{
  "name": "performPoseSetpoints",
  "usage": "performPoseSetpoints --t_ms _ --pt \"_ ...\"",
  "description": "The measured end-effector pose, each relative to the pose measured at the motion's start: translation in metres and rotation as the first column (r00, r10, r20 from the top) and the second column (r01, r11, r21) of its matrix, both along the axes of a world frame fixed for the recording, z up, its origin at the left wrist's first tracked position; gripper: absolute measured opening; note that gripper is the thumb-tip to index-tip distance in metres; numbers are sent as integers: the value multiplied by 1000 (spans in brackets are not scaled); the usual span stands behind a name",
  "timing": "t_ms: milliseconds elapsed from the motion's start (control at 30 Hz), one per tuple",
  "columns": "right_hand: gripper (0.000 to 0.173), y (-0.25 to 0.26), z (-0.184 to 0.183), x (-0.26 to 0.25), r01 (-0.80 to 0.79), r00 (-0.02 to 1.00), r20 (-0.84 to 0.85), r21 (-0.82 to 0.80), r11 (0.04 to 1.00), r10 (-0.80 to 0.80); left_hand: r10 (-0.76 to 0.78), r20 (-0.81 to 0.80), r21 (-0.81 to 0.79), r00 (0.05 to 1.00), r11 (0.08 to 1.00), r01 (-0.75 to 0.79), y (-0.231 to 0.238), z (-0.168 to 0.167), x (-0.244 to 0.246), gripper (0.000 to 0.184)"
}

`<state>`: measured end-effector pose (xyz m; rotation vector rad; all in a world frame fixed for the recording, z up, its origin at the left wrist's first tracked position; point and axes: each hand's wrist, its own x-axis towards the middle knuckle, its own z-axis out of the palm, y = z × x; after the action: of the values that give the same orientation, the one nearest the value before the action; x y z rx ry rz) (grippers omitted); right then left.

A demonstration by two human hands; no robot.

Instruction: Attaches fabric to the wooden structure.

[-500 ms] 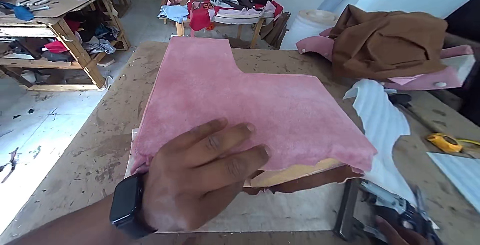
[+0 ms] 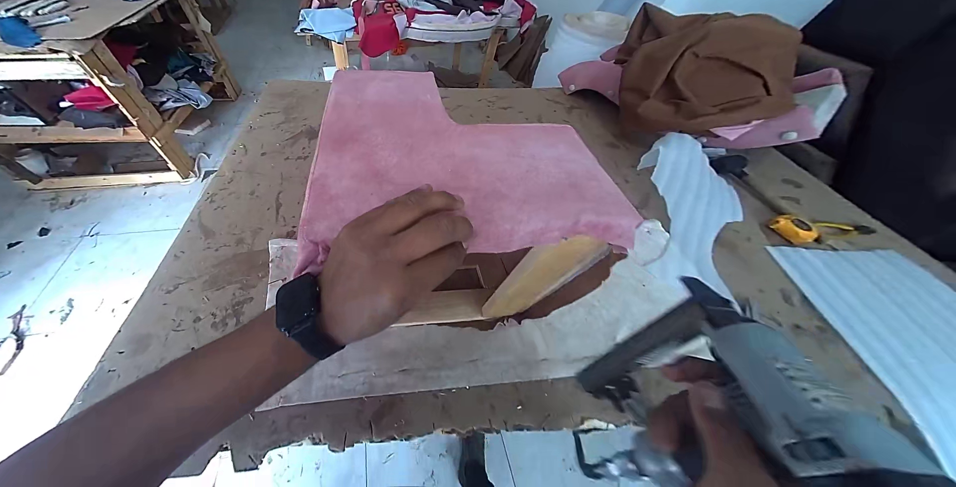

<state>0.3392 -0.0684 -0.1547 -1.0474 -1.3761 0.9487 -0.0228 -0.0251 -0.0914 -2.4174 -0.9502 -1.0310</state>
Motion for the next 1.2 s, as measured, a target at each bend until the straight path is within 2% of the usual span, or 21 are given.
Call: performPoseSetpoints --t_ms 67,133,233,467,767,867,967,1067,1133,1200 --pt "18 -28 18 -61 -34 998 -59 63 997 38 5 2 -13 1000 1000 -5 -1 2 1 9" --pt "18 -39 20 -109 4 994 -106 128 992 9 10 10 -15 1000 1000 -10 -1 3 2 8" --pt "25 -35 10 -148 79 989 -134 140 987 -61 19 1 -10 1000 1000 -19 -1 2 2 9" --pt "27 -27 -6 -167 100 989 -121 135 986 -83 24 -10 -14 1000 1000 -24 -1 3 3 12" --pt "30 -26 -8 -170 125 991 -59 119 985 -118 9 3 -37 1000 999 -9 0 4 5 13" --pt "27 -33 4 -133 70 993 -101 18 997 -68 31 20 -76 999 997 -30 -2 5 3 10" --pt "26 -25 3 -49 127 981 -131 -140 982 -145 135 -19 -178 991 975 -137 -4 16 10 12" --pt "25 33 -44 68 176 957 -178 -273 946 -229 179 -239 -291 954 924 -247 12 56 54 25" --pt "27 79 -88 137 191 927 -226 -406 894 -300 56 -427 -374 902 898 -232 42 83 111 42" --pt "34 122 -126 184 213 883 -256 -528 822 -393 -131 -613 -463 779 858 -220 87 90 173 65"
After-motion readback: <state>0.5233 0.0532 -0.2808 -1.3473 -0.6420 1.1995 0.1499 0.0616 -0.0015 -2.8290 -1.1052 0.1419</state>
